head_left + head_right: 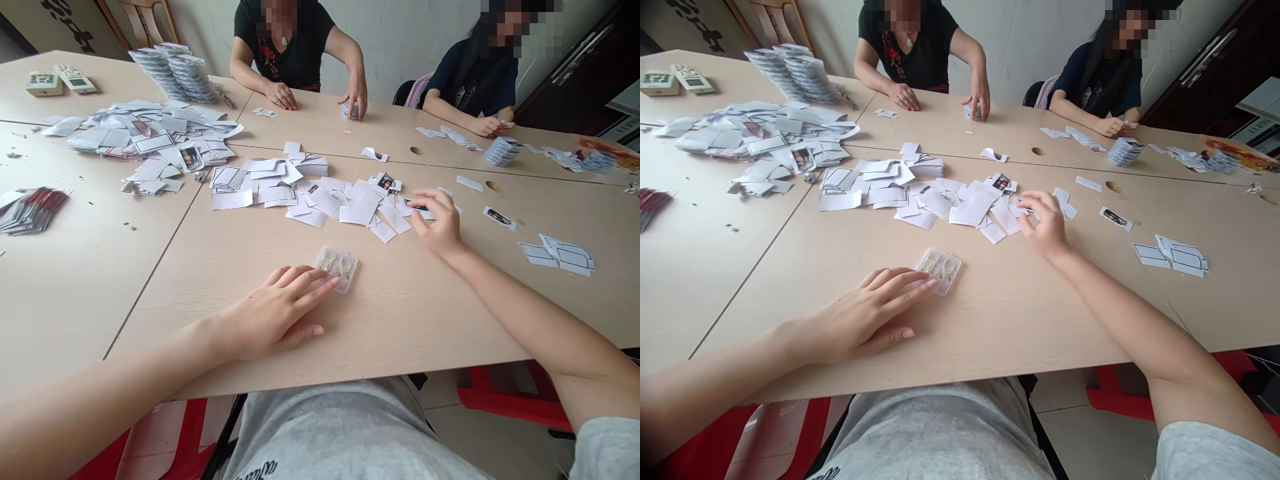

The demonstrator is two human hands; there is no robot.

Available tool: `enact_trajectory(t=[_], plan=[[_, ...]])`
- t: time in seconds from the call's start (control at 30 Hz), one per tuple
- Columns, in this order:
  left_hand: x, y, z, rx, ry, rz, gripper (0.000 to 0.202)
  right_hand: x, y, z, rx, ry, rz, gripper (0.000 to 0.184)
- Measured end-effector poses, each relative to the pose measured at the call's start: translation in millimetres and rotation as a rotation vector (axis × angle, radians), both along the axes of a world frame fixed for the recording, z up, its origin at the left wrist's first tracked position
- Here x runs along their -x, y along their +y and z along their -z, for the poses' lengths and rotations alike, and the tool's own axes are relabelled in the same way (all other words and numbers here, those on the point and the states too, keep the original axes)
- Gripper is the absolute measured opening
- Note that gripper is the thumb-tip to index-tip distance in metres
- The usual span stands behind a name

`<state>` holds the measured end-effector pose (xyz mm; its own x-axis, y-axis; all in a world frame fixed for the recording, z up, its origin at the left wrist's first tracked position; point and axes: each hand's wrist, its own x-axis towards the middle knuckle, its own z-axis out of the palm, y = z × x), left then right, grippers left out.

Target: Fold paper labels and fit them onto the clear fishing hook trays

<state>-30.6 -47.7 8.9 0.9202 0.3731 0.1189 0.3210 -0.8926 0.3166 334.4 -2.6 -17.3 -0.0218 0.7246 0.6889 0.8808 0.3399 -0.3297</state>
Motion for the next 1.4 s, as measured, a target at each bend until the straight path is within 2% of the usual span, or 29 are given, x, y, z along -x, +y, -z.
enact_trajectory(t=[0.1, 0.17, 0.33, 0.5, 0.7, 0.93, 1.2, 1.4], plan=[[1, 4, 3.3, 0.006, 0.001, 0.016, 0.069, -28, 31, 4.2, 0.044, -0.074, 0.207, 0.023], [1, 4, 3.7, 0.013, 0.0, 0.027, 0.07, -35, 40, 8.6, 0.09, -0.096, 0.28, 0.026], [2, 1, 2.3, 0.048, 0.009, -0.025, 0.078, -31, 40, 18.1, 0.128, -0.222, 0.271, 0.031], [5, 9, 4.6, 0.004, 0.036, -0.133, 0.077, -35, 42, 20.7, 0.224, -0.224, 0.349, 0.037], [6, 9, 3.6, 0.02, 0.027, -0.09, 0.069, -38, 45, 23.6, 0.306, -0.204, 0.303, 0.04], [6, 7, -1.8, 0.065, -0.015, -0.072, 0.067, -41, 36, 20.2, 0.258, -0.26, 0.247, 0.039], [7, 9, -2.8, 0.081, 0.013, -0.088, 0.068, -61, 30, 18.8, 0.322, -0.278, 0.271, 0.047], [7, 9, -2.4, 0.077, 0.0, -0.08, 0.068, -56, 29, 15.8, 0.246, -0.244, 0.268, 0.047]])
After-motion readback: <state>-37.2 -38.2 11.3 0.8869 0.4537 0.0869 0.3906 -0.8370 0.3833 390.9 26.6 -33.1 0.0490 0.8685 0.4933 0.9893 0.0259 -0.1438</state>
